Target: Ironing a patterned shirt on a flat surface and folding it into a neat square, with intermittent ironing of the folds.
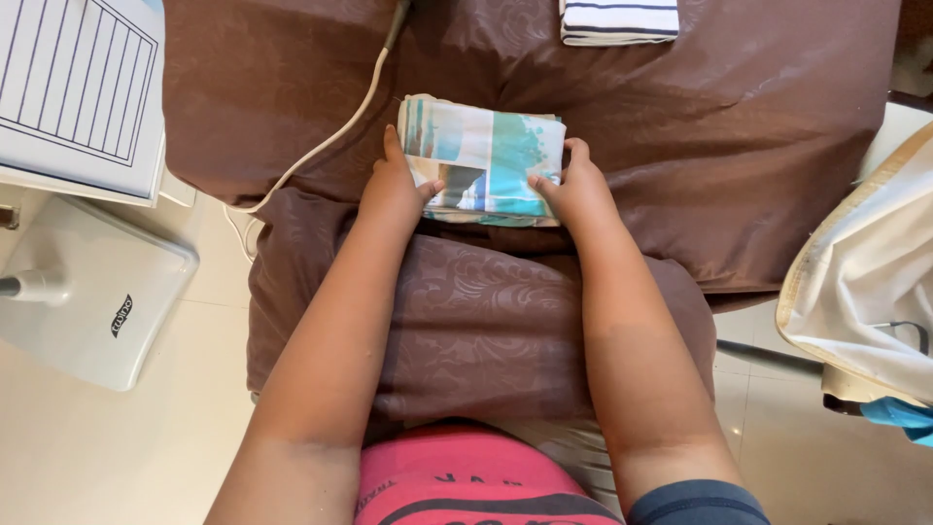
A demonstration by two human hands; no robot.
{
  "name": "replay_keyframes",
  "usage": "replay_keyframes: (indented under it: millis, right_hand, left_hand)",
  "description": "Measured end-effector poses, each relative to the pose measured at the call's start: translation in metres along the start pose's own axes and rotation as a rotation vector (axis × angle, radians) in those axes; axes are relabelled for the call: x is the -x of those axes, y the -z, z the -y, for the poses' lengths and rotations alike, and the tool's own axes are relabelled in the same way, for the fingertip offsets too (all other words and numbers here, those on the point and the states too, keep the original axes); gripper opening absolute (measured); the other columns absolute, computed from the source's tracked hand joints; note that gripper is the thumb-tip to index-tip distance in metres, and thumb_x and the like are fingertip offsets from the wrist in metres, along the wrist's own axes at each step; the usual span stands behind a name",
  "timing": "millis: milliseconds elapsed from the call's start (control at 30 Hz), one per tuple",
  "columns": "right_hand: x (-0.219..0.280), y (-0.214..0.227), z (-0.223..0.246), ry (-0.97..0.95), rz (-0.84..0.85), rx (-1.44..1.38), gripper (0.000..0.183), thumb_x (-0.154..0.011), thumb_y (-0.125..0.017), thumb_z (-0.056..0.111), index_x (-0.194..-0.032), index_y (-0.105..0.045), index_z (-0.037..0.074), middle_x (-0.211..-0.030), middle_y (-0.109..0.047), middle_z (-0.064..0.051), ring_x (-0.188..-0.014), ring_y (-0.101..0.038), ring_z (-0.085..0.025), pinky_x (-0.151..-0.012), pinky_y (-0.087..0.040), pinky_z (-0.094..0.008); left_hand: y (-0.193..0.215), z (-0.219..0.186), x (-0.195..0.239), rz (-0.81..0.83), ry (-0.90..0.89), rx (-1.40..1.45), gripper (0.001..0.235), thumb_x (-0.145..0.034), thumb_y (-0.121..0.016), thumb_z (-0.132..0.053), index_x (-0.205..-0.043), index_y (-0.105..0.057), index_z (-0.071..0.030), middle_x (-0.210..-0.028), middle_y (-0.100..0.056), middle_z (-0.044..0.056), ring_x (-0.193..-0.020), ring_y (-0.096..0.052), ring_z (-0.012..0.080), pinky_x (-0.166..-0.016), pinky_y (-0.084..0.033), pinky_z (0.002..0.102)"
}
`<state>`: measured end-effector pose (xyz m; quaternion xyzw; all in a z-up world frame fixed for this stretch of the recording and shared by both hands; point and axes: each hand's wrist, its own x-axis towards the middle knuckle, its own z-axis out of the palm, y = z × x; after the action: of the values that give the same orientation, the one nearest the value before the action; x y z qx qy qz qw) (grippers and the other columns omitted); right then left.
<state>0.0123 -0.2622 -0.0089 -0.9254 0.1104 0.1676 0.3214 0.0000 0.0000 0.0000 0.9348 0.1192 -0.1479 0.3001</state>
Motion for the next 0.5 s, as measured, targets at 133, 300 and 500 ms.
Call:
replay_keyframes:
  millis: [133,300,500]
  right_hand:
    - [0.001,-0.006,-0.004,0.004,-0.056,0.053,0.08,-0.091,-0.08,0.042,-0.149,-0.036,0.01,-0.107,-0.074,-0.011,-0.116,-0.068,-0.03,-0.1,-0.057,-0.048]
    - [0.022,-0.026,0.014,0.322,-0.487,0.446,0.064,-0.086,-0.082,0.028,-0.138,-0.051,0.009,-0.127,-0.048,-0.013,-0.121,-0.052,-0.036,-0.089,-0.058,-0.053]
    - [0.01,-0.085,0.052,0.935,-0.592,0.413,0.042,-0.098,-0.062,0.019,-0.138,-0.062,0.005,-0.152,-0.05,-0.019,-0.147,-0.04,-0.038,-0.118,-0.026,-0.06]
  left_hand:
    - [-0.003,0.008,-0.003,-0.004,0.001,-0.007,0.105,-0.092,-0.083,-0.034,-0.162,-0.012,0.0,-0.13,-0.054,0.034,-0.121,-0.063,0.0518,-0.098,-0.056,0.058]
    - [0.001,0.011,0.01,-0.172,-0.174,-0.234,0.09,-0.089,-0.083,-0.024,-0.159,-0.031,-0.004,-0.146,-0.037,0.026,-0.129,-0.051,0.0497,-0.087,-0.059,0.063]
    - [-0.046,0.022,-0.011,-0.453,-0.685,-0.254,0.054,-0.095,-0.067,-0.014,-0.145,-0.052,0.001,-0.148,-0.046,0.024,-0.141,-0.043,0.0471,-0.109,-0.045,0.061]
